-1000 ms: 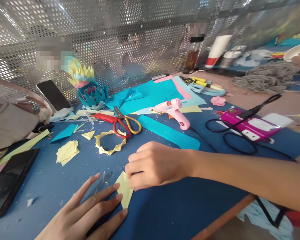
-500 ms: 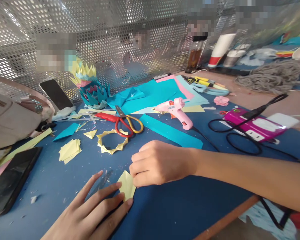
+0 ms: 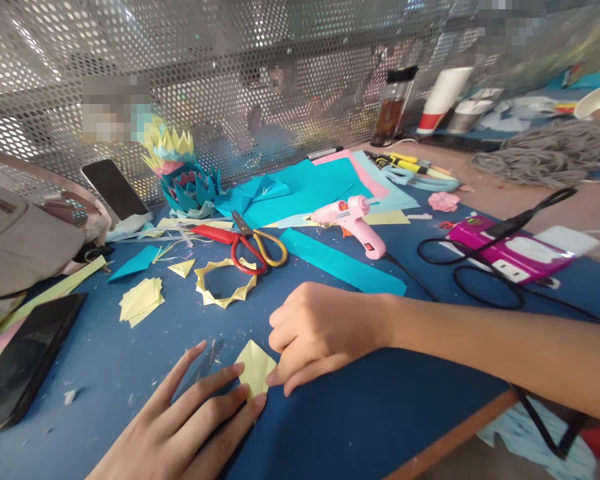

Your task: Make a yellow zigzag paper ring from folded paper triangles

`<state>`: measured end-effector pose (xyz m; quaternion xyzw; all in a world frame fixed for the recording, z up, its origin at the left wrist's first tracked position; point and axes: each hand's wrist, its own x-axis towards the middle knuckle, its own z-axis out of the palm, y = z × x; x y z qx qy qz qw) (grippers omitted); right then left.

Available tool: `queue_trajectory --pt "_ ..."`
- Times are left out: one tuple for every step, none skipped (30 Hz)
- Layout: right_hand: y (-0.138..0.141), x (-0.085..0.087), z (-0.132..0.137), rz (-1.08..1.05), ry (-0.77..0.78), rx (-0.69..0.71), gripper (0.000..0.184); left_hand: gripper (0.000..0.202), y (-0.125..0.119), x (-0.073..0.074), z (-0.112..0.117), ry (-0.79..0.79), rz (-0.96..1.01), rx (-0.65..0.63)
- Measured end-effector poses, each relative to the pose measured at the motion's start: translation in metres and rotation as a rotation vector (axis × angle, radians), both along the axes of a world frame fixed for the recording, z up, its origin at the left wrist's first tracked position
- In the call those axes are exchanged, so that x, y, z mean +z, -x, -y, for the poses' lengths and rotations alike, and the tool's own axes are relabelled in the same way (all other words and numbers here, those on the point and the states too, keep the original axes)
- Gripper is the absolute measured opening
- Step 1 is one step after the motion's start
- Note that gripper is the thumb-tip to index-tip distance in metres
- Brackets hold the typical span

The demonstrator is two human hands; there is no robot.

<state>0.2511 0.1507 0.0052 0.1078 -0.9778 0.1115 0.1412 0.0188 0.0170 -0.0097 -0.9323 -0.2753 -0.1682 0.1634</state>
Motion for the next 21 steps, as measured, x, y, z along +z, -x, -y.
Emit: queue_trajectory --pt "0.000 0.000 -0.002 0.013 0.003 -0.009 0.019 0.033 -0.001 -0.003 0.001 -0.002 0.021 0.008" --pt "-0.001 0.001 -0.004 0.021 -0.002 -0.019 0.020 0.033 -0.001 -0.008 0.002 0.007 0.026 0.004" --pt "-0.001 0.001 -0.005 0.024 -0.018 -0.028 0.022 0.033 -0.001 -0.012 0.003 -0.004 0.082 0.029" --pt "-0.001 0.002 -0.004 0.023 -0.042 -0.037 0.024 0.033 -0.001 -0.018 0.005 -0.057 0.193 0.044" --pt "0.000 0.002 -0.003 0.017 -0.070 -0.046 0.025 0.031 0.000 -0.022 0.006 -0.051 0.199 0.035" --pt "0.001 0.003 -0.001 0.007 -0.100 -0.056 0.026 0.029 0.001 -0.027 0.007 -0.046 0.213 0.028" --pt "0.002 0.003 0.002 -0.009 -0.130 -0.065 0.027 0.028 0.003 -0.030 0.008 -0.036 0.212 0.008" --pt "0.003 0.003 0.004 -0.029 -0.155 -0.072 0.027 0.028 0.004 -0.032 0.009 -0.022 0.207 -0.001" --pt "0.004 0.003 0.007 -0.049 -0.174 -0.078 0.026 0.029 0.006 -0.033 0.009 -0.007 0.194 -0.005" --pt "0.005 0.003 0.009 -0.067 -0.186 -0.085 0.025 0.029 0.007 -0.033 0.010 0.006 0.177 -0.006" --pt "0.006 0.003 0.010 -0.081 -0.192 -0.090 0.023 0.029 0.008 -0.032 0.010 0.012 0.165 -0.003" --pt "0.007 0.002 0.011 -0.086 -0.194 -0.093 0.022 0.029 0.009 -0.032 0.010 0.012 0.157 -0.003" --pt "0.008 0.002 0.012 -0.082 -0.195 -0.097 0.022 0.029 0.009 -0.031 0.009 0.005 0.160 -0.005" --pt "0.008 0.002 0.012 -0.072 -0.196 -0.103 0.023 0.029 0.009 -0.031 0.009 -0.005 0.170 -0.009" --pt "0.009 0.002 0.012 -0.057 -0.198 -0.108 0.024 0.029 0.009 -0.031 0.008 -0.014 0.183 -0.013" --pt "0.010 0.002 0.012 -0.038 -0.202 -0.113 0.025 0.030 0.008 -0.032 0.008 -0.021 0.194 -0.016" --pt "0.010 0.002 0.013 -0.018 -0.206 -0.119 0.026 0.030 0.008 -0.032 0.007 -0.023 0.200 -0.016" --pt "0.011 0.002 0.013 0.002 -0.208 -0.127 0.026 0.030 0.008 -0.032 0.007 -0.020 0.199 -0.016" --pt "0.012 0.001 0.014 0.019 -0.208 -0.135 0.026 0.031 0.007 -0.033 0.007 -0.017 0.199 -0.017" --pt "0.013 0.001 0.015 0.036 -0.205 -0.145 0.025 0.031 0.007 -0.033 0.007 -0.014 0.198 -0.016" --pt "0.015 0.000 0.016 0.055 -0.195 -0.158 0.023 0.031 0.007 -0.033 0.007 -0.013 0.201 -0.013"
